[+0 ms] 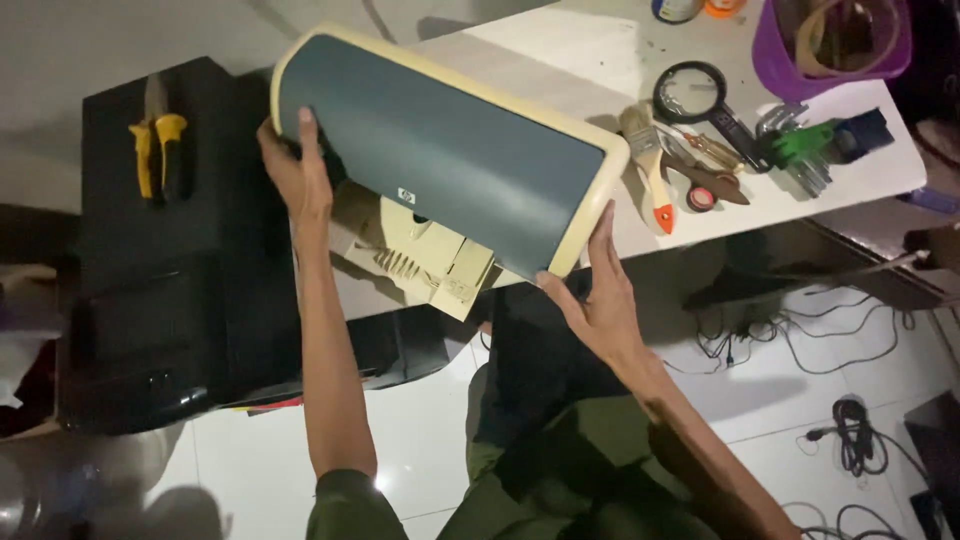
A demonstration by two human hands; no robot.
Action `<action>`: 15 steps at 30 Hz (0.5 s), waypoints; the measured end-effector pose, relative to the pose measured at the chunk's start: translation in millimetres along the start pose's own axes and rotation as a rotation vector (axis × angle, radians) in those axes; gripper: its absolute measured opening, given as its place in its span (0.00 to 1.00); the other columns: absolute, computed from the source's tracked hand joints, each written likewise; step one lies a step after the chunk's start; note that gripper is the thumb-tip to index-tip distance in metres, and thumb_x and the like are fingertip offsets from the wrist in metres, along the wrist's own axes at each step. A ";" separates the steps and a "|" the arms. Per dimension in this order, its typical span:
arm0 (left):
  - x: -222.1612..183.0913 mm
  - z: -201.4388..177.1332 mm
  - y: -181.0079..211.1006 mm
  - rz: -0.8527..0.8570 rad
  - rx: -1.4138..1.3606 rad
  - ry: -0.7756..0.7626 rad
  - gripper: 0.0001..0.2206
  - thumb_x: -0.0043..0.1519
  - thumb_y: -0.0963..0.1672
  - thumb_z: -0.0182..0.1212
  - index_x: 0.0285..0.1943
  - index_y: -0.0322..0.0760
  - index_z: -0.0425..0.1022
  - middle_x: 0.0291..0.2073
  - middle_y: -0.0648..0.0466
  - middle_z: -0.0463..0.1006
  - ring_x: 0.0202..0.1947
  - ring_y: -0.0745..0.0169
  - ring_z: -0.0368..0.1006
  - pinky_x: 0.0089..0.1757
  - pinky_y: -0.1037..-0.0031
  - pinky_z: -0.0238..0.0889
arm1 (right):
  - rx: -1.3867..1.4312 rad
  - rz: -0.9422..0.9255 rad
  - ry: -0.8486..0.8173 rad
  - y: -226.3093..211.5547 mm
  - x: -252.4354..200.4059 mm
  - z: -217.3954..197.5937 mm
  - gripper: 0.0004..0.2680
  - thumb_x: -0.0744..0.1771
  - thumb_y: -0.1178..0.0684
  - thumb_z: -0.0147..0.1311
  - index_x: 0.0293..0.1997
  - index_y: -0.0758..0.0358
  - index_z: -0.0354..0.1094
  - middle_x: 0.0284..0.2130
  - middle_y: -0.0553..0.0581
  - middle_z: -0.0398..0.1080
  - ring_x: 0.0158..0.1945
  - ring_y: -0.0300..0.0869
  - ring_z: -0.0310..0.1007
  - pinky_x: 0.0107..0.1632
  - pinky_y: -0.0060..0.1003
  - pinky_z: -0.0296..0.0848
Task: Cleaning the paper tray and internal rollers of a printer using a brush and a cloth.
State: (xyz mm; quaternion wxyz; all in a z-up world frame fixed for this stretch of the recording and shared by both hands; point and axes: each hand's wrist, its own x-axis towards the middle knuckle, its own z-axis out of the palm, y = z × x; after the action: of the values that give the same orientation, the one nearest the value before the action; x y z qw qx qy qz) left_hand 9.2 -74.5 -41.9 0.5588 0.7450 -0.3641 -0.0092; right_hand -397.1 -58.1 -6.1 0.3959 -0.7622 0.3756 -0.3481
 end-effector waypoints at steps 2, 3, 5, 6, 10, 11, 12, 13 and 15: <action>-16.0 -3.2 12.6 -0.015 -0.002 0.012 0.29 0.74 0.58 0.57 0.69 0.35 0.59 0.62 0.38 0.66 0.67 0.36 0.62 0.66 0.49 0.52 | -0.005 -0.027 0.009 10.8 8.8 -5.5 0.38 0.68 0.51 0.61 0.78 0.73 0.26 0.73 0.86 0.38 0.70 0.76 0.48 0.66 0.69 0.56; -23.2 -5.5 18.6 -0.035 -0.005 0.033 0.28 0.74 0.58 0.56 0.70 0.35 0.57 0.63 0.39 0.64 0.68 0.37 0.60 0.67 0.49 0.51 | -0.014 -0.060 0.010 16.1 13.7 -7.8 0.37 0.68 0.52 0.60 0.78 0.74 0.27 0.72 0.86 0.41 0.70 0.74 0.50 0.67 0.67 0.57; -35.7 -11.9 34.9 -0.050 0.037 0.043 0.29 0.75 0.58 0.55 0.70 0.33 0.56 0.63 0.36 0.64 0.68 0.34 0.60 0.67 0.46 0.51 | -0.011 -0.085 -0.001 9.9 25.5 -20.8 0.36 0.68 0.51 0.60 0.77 0.77 0.29 0.70 0.89 0.46 0.67 0.78 0.53 0.64 0.69 0.60; -43.1 -16.6 42.5 -0.070 0.079 0.060 0.30 0.75 0.58 0.53 0.70 0.31 0.55 0.63 0.34 0.63 0.68 0.32 0.59 0.66 0.44 0.51 | -0.009 -0.112 -0.020 6.8 30.5 -27.0 0.35 0.68 0.50 0.59 0.76 0.80 0.32 0.67 0.92 0.50 0.63 0.82 0.55 0.61 0.72 0.62; -53.4 -19.9 43.5 -0.124 0.150 0.088 0.29 0.75 0.59 0.52 0.70 0.35 0.54 0.63 0.39 0.63 0.69 0.40 0.58 0.68 0.51 0.50 | -0.004 -0.127 -0.027 31.6 54.3 -34.0 0.33 0.69 0.48 0.58 0.77 0.76 0.37 0.65 0.87 0.58 0.63 0.77 0.60 0.62 0.70 0.62; -55.8 -20.9 40.1 -0.153 0.183 0.094 0.30 0.74 0.59 0.52 0.71 0.36 0.53 0.63 0.40 0.63 0.69 0.41 0.59 0.68 0.52 0.49 | 0.019 -0.134 -0.047 37.0 61.6 -34.9 0.31 0.70 0.48 0.57 0.76 0.77 0.40 0.62 0.86 0.61 0.62 0.76 0.63 0.63 0.70 0.61; -60.3 -24.3 35.8 -0.188 0.217 0.107 0.31 0.74 0.60 0.51 0.72 0.36 0.52 0.63 0.41 0.64 0.69 0.42 0.59 0.69 0.52 0.49 | 0.043 -0.145 -0.074 42.1 69.2 -34.9 0.29 0.70 0.49 0.56 0.75 0.79 0.43 0.60 0.85 0.64 0.61 0.75 0.66 0.64 0.70 0.60; -65.3 -24.9 42.4 -0.192 0.221 0.115 0.31 0.74 0.60 0.51 0.72 0.36 0.52 0.63 0.41 0.64 0.69 0.42 0.59 0.69 0.52 0.49 | 0.047 -0.148 -0.083 42.8 76.7 -39.1 0.29 0.70 0.49 0.56 0.75 0.79 0.43 0.60 0.85 0.64 0.61 0.75 0.66 0.64 0.70 0.60; -77.4 -25.8 54.5 -0.193 0.247 0.135 0.31 0.75 0.59 0.49 0.73 0.32 0.52 0.65 0.36 0.61 0.69 0.37 0.58 0.69 0.48 0.49 | 0.037 -0.169 -0.110 44.6 91.8 -47.2 0.29 0.70 0.48 0.59 0.74 0.79 0.47 0.61 0.82 0.65 0.62 0.70 0.67 0.62 0.64 0.65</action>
State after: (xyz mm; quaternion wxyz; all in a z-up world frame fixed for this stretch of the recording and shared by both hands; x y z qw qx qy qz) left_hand -65.9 -16.4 -17.0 0.4826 0.8385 -0.2510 0.0321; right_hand -405.8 -170.1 -2.3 0.3992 -0.8018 0.2809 -0.3447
